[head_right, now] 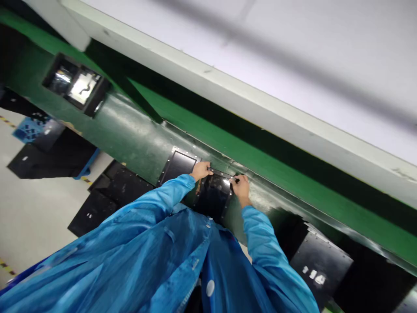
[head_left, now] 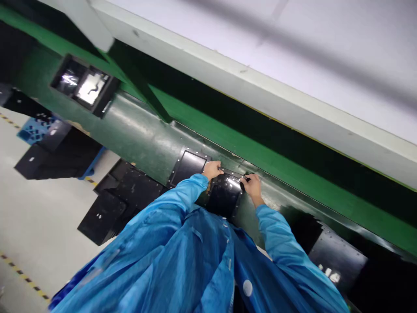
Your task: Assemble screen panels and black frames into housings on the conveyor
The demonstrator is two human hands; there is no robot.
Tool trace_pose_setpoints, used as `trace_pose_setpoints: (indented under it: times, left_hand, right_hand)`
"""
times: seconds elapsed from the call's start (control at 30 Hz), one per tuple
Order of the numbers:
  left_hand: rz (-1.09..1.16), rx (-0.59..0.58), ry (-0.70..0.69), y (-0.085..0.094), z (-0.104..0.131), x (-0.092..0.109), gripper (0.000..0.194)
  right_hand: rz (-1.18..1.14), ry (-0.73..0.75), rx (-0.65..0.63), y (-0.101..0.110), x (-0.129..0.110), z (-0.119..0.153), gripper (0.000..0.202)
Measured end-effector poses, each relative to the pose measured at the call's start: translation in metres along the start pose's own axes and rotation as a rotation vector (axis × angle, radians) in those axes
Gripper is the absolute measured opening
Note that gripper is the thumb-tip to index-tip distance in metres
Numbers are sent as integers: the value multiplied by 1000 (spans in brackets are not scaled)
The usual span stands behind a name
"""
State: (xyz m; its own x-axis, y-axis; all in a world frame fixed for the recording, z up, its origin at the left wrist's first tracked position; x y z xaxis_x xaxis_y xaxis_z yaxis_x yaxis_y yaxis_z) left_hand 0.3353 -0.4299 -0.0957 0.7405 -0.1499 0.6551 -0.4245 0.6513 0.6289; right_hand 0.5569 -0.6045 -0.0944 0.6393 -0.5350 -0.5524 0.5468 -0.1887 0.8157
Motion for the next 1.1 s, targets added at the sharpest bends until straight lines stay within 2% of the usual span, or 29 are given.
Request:
trace_pose_setpoints:
  times: [0.1,0.17,0.23,0.3,0.37,0.4,0.47,0.57,0.63,0.7,0.8,0.9,1.0,1.1]
  left_hand:
    - [-10,85,-68,13,18,9,26]
    - [-32,231,-93,32,46,-2,33]
    - [-89,443,19,61,83,-38,52]
    - [-115,607,299,86,126,-98,87]
    - [-70,646,571,98,163,-157,113]
    - [-39,635,640,99,175,-178,117]
    - [9,621,662,100,187,-202,112]
    - [56,662,667,99,194,-213,95]
    - [70,668,669,98,195,-213,89]
    - [60,653,647,98,195,-212,84]
    - [22,639,632,100,197,-213,83]
    - [67,567,644,94,198,-218,87]
    - [109,452,737,83,205,-226,95]
    - [-12,462,852,92,220,-239,98]
  right_hand:
    - [54,57,4,6,-11,-6,48]
    - [90,40,8,9,-15,-2,46]
    - [118,-17,58,12,-18,11,46]
    - [122,-58,156,16,-26,31,47]
    - [87,-52,222,8,-45,53,43]
    - [60,-29,215,-3,-59,63,40]
    - [2,42,132,-37,-96,79,34]
    - [-29,137,-83,-103,-161,97,28]
    - [21,168,-185,-140,-198,108,38]
    - [104,184,-227,-164,-222,119,55]
    - [169,188,-250,-180,-239,137,76]
    - [183,147,-285,-185,-246,154,88]
    - [229,91,-378,-190,-257,167,97]
    - [284,52,-472,-193,-271,172,96]
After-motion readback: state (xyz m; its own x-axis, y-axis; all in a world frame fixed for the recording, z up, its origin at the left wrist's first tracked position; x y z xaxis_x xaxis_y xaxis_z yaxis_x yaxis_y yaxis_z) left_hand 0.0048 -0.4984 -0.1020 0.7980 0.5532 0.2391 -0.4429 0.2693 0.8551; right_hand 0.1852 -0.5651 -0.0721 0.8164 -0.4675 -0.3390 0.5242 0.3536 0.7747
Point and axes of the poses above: each hand's wrist, its own z-axis away from the middle knuckle, its own y-axis out of the back of the hand, x = y × z, the point moved 9 cm from there along -z, towards the middle knuckle, and after that the axes turned 4 degrees about z, right-handed, at the moved point
